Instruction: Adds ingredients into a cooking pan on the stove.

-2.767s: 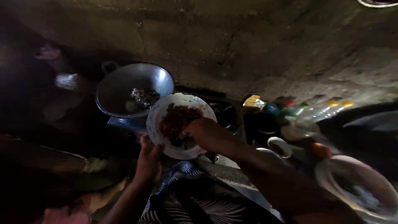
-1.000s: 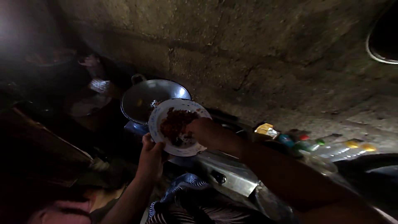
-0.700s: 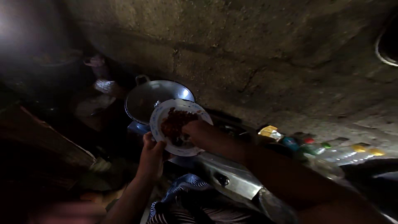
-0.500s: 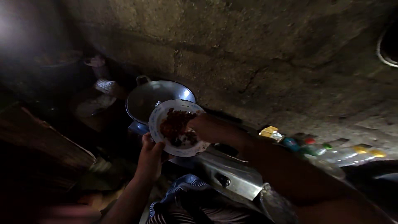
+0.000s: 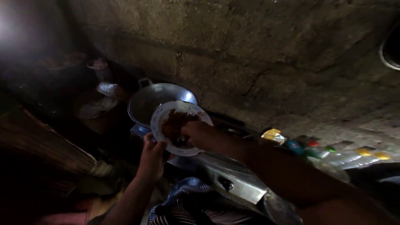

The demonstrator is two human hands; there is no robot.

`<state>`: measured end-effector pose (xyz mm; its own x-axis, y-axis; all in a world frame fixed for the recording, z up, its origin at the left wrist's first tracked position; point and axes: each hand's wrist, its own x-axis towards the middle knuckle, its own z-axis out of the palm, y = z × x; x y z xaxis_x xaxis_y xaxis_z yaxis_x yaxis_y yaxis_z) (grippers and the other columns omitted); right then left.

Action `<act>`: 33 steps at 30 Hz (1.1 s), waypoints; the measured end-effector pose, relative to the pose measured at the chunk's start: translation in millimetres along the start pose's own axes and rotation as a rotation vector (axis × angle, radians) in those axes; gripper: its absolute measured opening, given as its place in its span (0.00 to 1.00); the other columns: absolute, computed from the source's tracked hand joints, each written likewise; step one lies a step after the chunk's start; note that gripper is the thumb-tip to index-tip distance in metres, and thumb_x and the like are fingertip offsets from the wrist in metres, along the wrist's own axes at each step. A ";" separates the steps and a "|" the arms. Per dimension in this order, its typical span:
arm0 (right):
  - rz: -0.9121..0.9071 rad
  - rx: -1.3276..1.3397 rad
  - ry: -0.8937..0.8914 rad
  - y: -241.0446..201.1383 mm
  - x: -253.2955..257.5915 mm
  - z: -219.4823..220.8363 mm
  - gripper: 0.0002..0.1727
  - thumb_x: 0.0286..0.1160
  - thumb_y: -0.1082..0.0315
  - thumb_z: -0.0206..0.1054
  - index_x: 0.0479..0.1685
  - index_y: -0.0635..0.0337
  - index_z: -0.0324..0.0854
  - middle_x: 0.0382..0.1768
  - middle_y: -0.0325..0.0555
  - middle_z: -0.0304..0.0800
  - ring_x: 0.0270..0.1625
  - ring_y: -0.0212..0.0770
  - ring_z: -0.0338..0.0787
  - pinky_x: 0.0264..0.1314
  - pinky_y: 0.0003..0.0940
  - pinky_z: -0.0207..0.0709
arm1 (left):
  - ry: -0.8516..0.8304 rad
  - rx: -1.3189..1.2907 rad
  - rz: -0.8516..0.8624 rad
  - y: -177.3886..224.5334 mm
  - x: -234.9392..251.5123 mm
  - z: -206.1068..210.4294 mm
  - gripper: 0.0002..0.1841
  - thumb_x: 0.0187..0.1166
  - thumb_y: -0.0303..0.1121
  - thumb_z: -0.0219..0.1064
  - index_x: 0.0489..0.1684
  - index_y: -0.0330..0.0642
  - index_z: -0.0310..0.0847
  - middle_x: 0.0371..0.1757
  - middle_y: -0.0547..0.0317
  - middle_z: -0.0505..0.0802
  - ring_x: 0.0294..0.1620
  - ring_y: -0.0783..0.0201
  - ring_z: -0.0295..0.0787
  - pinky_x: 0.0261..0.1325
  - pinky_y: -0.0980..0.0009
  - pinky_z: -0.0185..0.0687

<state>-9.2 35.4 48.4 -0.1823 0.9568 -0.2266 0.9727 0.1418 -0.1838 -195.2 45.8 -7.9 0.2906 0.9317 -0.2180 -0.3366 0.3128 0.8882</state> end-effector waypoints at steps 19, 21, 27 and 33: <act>0.027 0.028 0.044 -9.3 28.5 -10.3 0.14 0.81 0.72 0.67 0.61 0.64 0.85 0.60 0.62 0.86 0.65 0.60 0.87 0.69 0.56 0.80 | -0.012 -0.016 0.059 15.2 23.4 -11.3 0.27 0.87 0.20 0.52 0.83 0.45 0.51 0.46 0.48 0.89 0.33 0.60 0.93 0.32 0.67 0.92; 0.025 0.046 0.044 -6.6 37.6 -10.1 0.12 0.80 0.76 0.65 0.58 0.65 0.87 0.57 0.62 0.90 0.63 0.61 0.88 0.69 0.58 0.80 | -0.007 -0.009 0.049 14.4 27.4 -12.2 0.27 0.87 0.20 0.53 0.83 0.46 0.50 0.46 0.48 0.89 0.32 0.61 0.93 0.30 0.69 0.91; -0.021 0.020 0.000 -3.3 45.2 -23.9 0.12 0.79 0.77 0.67 0.56 0.64 0.89 0.53 0.59 0.91 0.58 0.58 0.90 0.65 0.56 0.82 | 0.018 -0.019 0.053 22.1 40.4 -21.2 0.24 0.86 0.21 0.53 0.80 0.45 0.54 0.43 0.48 0.88 0.28 0.61 0.90 0.28 0.69 0.89; -0.014 0.032 0.113 -6.0 62.4 -23.2 0.10 0.77 0.80 0.67 0.51 0.66 0.90 0.48 0.59 0.93 0.55 0.58 0.91 0.62 0.58 0.82 | 0.012 -0.028 0.067 29.7 52.3 -31.6 0.25 0.87 0.20 0.53 0.80 0.45 0.53 0.45 0.46 0.89 0.33 0.59 0.93 0.32 0.66 0.92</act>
<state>-23.1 100.2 57.6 -0.1769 0.9775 -0.1145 0.9648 0.1492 -0.2167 -218.3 109.6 -5.7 0.2560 0.9529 -0.1628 -0.3803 0.2542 0.8892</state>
